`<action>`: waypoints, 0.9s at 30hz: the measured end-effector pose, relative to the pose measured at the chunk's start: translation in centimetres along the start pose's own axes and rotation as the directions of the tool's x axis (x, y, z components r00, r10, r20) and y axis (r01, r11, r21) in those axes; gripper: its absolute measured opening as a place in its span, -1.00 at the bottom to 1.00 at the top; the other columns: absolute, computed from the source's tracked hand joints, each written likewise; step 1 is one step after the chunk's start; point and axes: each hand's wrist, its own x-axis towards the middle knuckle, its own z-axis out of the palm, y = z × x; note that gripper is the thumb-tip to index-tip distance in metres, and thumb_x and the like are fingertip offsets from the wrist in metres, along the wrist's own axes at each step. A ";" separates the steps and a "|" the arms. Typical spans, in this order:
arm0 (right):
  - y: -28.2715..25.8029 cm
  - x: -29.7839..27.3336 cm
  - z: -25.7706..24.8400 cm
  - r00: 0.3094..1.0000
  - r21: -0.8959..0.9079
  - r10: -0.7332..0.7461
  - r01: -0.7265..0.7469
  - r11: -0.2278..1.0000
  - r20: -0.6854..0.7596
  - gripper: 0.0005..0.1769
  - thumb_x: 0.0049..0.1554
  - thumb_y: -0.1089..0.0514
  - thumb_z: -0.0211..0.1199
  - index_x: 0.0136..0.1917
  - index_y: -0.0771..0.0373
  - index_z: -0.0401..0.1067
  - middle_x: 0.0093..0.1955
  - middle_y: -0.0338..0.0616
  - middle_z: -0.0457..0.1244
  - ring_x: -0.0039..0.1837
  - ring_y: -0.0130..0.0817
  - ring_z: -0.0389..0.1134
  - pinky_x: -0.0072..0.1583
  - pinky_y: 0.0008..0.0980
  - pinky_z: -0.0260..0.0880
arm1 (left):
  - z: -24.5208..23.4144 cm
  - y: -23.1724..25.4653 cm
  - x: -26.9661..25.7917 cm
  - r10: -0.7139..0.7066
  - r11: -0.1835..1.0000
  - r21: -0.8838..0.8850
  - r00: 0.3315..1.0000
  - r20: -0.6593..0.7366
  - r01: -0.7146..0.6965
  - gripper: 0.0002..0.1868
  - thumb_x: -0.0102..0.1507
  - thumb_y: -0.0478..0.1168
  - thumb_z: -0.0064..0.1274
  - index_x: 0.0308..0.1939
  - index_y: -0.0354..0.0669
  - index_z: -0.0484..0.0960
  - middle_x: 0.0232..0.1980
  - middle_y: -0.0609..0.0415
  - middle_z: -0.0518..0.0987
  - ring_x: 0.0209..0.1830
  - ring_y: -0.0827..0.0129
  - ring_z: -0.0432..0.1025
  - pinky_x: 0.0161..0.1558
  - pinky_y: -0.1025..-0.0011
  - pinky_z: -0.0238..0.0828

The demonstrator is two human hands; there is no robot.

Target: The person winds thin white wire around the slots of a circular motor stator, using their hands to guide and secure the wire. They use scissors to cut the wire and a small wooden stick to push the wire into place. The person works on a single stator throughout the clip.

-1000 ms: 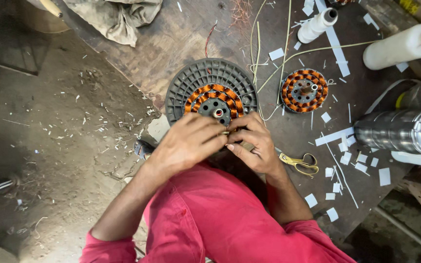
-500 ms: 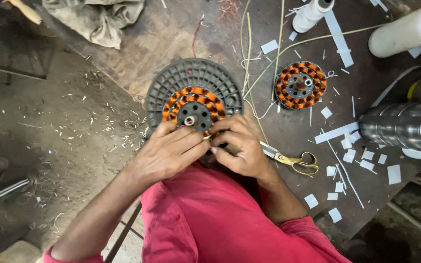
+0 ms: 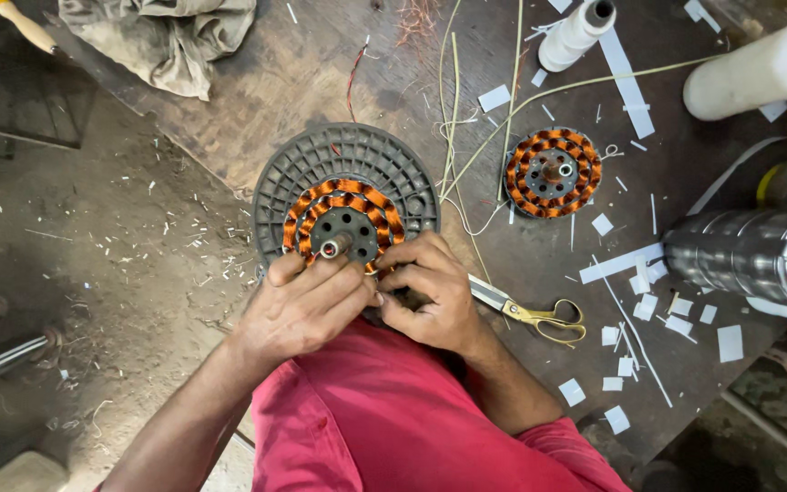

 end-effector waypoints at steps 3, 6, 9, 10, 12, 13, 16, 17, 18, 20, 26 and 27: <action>0.0 0.0 0.1 1.000 -0.017 -0.003 0.002 1.000 -0.009 -0.79 -0.13 0.28 0.46 -0.20 0.26 0.51 0.03 -0.09 0.36 0.08 -0.16 0.35 0.14 -0.22 0.35 | 0.0 0.0 -0.1 -0.010 1.000 -0.009 1.000 -0.022 0.009 -0.78 0.26 -0.10 0.12 -0.05 -0.01 0.60 0.00 0.21 0.58 0.10 0.40 0.52 0.07 0.35 0.18; 0.0 -0.1 0.3 1.000 -0.036 0.002 -0.003 0.999 -0.026 -0.80 -0.13 0.27 0.46 -0.21 0.26 0.50 0.02 -0.10 0.37 0.06 -0.17 0.36 0.12 -0.23 0.36 | 0.0 -0.3 -0.4 -0.070 0.983 -0.170 0.998 0.011 0.071 -0.68 0.19 -0.18 0.11 0.03 -0.05 0.63 0.00 0.20 0.58 0.03 0.41 0.48 0.12 0.28 0.21; 0.0 -0.1 0.4 0.999 -0.067 0.010 -0.013 0.998 -0.038 -0.81 -0.12 0.28 0.46 -0.21 0.25 0.50 0.00 -0.12 0.37 0.04 -0.18 0.38 0.10 -0.25 0.37 | 0.0 -0.4 -0.6 -0.130 0.945 -0.298 0.991 0.025 0.132 -0.62 0.15 -0.26 0.11 0.06 -0.05 0.63 0.02 0.19 0.57 0.01 0.41 0.46 0.18 0.26 0.23; 0.0 -0.1 0.4 0.999 -0.067 0.008 -0.010 0.998 -0.037 -0.82 -0.12 0.28 0.45 -0.22 0.25 0.50 0.00 -0.12 0.37 0.03 -0.18 0.37 0.10 -0.25 0.37 | 0.0 -0.2 -0.7 -0.139 0.939 -0.313 0.990 0.037 0.143 -0.63 0.15 -0.26 0.11 0.06 -0.05 0.62 0.02 0.20 0.57 0.01 0.41 0.46 0.16 0.27 0.22; 0.0 -0.1 0.4 0.999 -0.071 0.002 -0.005 0.997 -0.035 -0.81 -0.13 0.28 0.45 -0.22 0.25 0.49 0.00 -0.11 0.37 0.03 -0.18 0.37 0.10 -0.25 0.36 | 0.2 0.0 -0.7 -0.147 0.941 -0.302 0.988 0.043 0.153 -0.63 0.15 -0.26 0.11 0.06 -0.05 0.62 0.02 0.20 0.56 0.02 0.42 0.46 0.12 0.29 0.19; 0.0 -0.1 0.4 0.999 -0.075 -0.001 -0.001 0.997 -0.034 -0.81 -0.13 0.28 0.45 -0.23 0.25 0.49 0.00 -0.11 0.37 0.03 -0.18 0.37 0.10 -0.24 0.36 | 0.3 0.2 -0.7 -0.148 0.949 -0.276 0.988 0.037 0.152 -0.62 0.15 -0.26 0.11 0.07 -0.05 0.62 0.02 0.21 0.56 0.01 0.42 0.45 0.10 0.30 0.17; 0.0 0.1 0.2 1.000 -0.073 -0.010 0.009 0.997 -0.015 -0.82 -0.12 0.29 0.45 -0.21 0.26 0.50 0.02 -0.11 0.38 0.05 -0.17 0.38 0.13 -0.23 0.37 | 0.5 0.4 -0.6 -0.134 0.970 -0.203 0.991 0.012 0.134 -0.64 0.17 -0.23 0.12 0.07 -0.04 0.62 0.04 0.21 0.54 0.01 0.44 0.45 0.10 0.29 0.14; 0.0 0.1 0.0 1.000 -0.069 -0.013 0.012 0.998 -0.006 -0.82 -0.12 0.30 0.44 -0.20 0.25 0.51 0.03 -0.11 0.38 0.07 -0.17 0.38 0.14 -0.23 0.37 | 0.6 0.5 -0.6 -0.128 0.976 -0.179 0.992 0.003 0.127 -0.65 0.18 -0.22 0.12 0.06 -0.04 0.62 0.04 0.21 0.54 0.01 0.44 0.45 0.12 0.29 0.14; 0.0 0.2 -0.1 1.000 -0.061 -0.013 0.014 0.998 0.012 -0.81 -0.12 0.29 0.45 -0.19 0.26 0.51 0.03 -0.10 0.37 0.07 -0.17 0.38 0.14 -0.23 0.37 | 0.7 0.6 -0.6 -0.137 0.975 -0.175 0.991 0.015 0.137 -0.68 0.18 -0.23 0.13 0.03 -0.02 0.62 0.01 0.23 0.53 0.00 0.44 0.44 0.11 0.28 0.13; -0.1 0.2 -0.5 0.999 -0.043 -0.015 0.017 0.999 0.047 -0.80 -0.12 0.29 0.46 -0.18 0.27 0.53 0.04 -0.08 0.36 0.07 -0.16 0.36 0.13 -0.23 0.36 | 0.9 0.7 -0.6 -0.154 0.973 -0.167 0.987 0.041 0.159 -0.72 0.17 -0.23 0.15 -0.03 0.03 0.61 -0.05 0.26 0.51 -0.02 0.44 0.44 0.10 0.25 0.13; -0.1 0.3 -0.6 0.999 -0.046 -0.017 0.019 0.999 0.049 -0.80 -0.10 0.32 0.47 -0.15 0.29 0.56 0.05 -0.08 0.37 0.07 -0.18 0.36 0.13 -0.24 0.36 | 0.6 0.4 -0.6 -0.260 0.896 -0.376 0.966 -0.007 0.238 -0.72 0.18 -0.25 0.18 -0.01 0.05 0.63 -0.01 0.29 0.53 -0.03 0.43 0.38 0.13 0.27 0.10; -0.1 0.3 -0.5 0.999 -0.057 -0.015 0.018 0.998 0.040 -0.80 -0.10 0.32 0.47 -0.15 0.29 0.56 0.05 -0.08 0.37 0.07 -0.18 0.36 0.13 -0.23 0.36 | 0.5 0.4 -0.6 -0.238 0.914 -0.339 0.971 0.000 0.224 -0.69 0.16 -0.27 0.17 -0.01 0.05 0.64 -0.02 0.29 0.54 -0.03 0.42 0.39 0.14 0.27 0.10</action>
